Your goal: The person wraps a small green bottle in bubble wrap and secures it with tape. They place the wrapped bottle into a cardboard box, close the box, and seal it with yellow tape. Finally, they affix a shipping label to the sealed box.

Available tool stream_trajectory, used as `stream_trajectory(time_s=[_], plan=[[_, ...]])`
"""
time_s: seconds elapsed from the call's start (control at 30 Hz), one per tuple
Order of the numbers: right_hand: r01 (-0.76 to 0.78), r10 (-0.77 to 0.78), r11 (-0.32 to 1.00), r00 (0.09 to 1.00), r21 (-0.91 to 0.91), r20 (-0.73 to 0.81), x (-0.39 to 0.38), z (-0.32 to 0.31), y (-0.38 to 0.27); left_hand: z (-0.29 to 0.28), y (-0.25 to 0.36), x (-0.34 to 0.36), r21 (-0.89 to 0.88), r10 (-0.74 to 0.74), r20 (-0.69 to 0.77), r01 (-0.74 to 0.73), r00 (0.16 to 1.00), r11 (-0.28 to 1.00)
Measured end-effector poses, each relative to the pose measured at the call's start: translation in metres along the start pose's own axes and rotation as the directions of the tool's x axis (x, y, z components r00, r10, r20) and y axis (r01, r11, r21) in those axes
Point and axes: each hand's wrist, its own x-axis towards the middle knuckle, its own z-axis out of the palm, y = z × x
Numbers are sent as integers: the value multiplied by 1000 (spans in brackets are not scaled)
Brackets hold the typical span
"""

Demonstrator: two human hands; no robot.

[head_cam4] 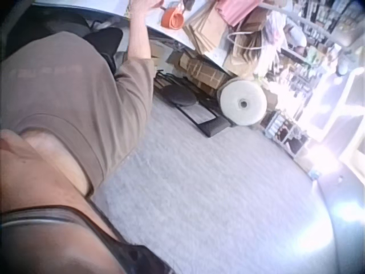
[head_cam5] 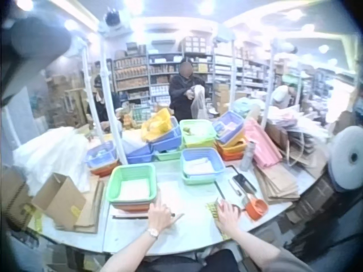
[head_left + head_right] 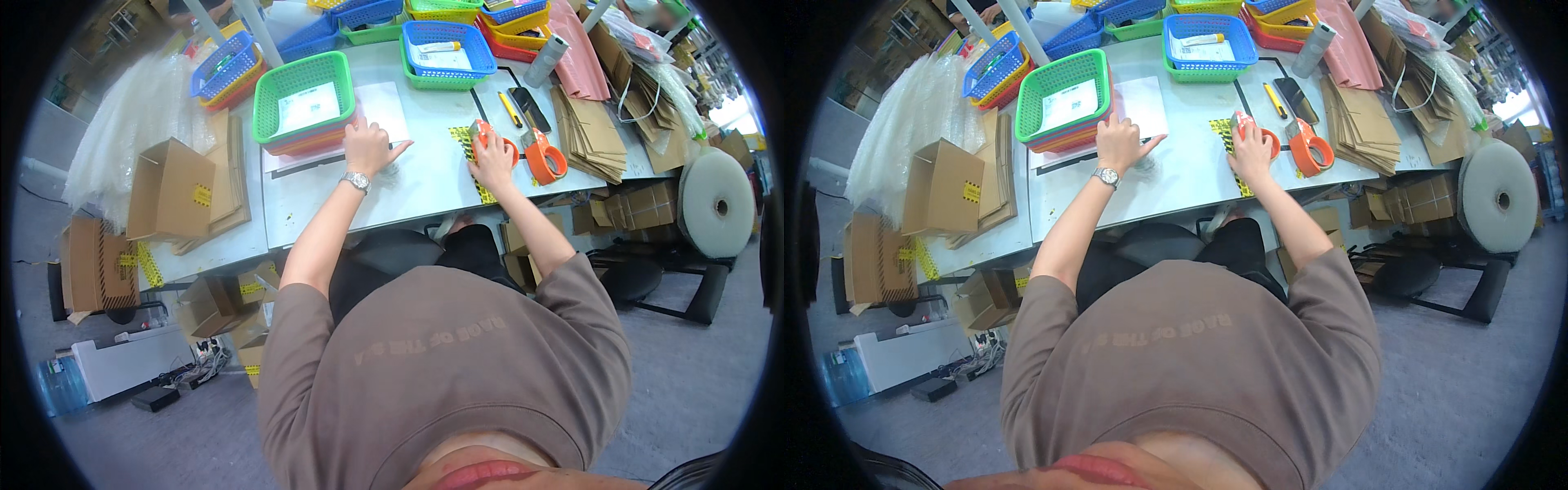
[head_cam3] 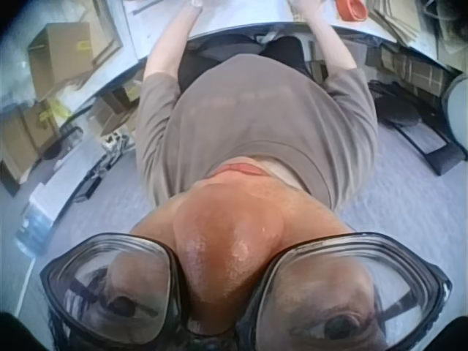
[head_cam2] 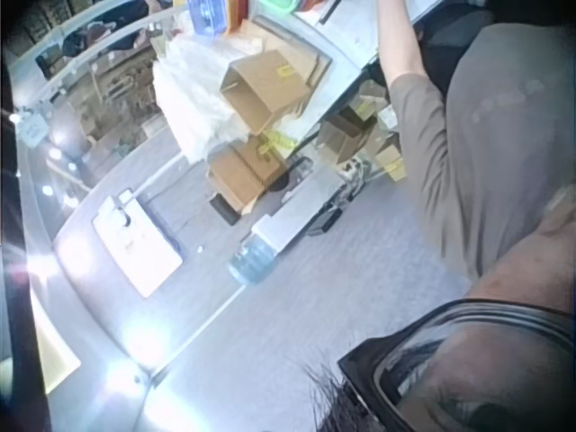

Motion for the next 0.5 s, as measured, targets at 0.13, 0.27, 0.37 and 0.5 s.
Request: stream_trajectory(time_s=[0.13,0.27,0.37,0.5], plan=[[220,-172,862,974,456,-144,-17,-16,-54,-6,-12,6,-372,-97,332,225,938,901],[3,-255,398,961,917,107,-33,-7,-82,4,4,3,-566,-186,93,206,978,798],[-28,-206,427,970,904,127,-47,15,-90,49,29,-36,-631,-589,86,501,804,592],[95,-198,446,980,890,-6,-52,-3,-97,38,85,-105,-782,-724,326,604,608,155]])
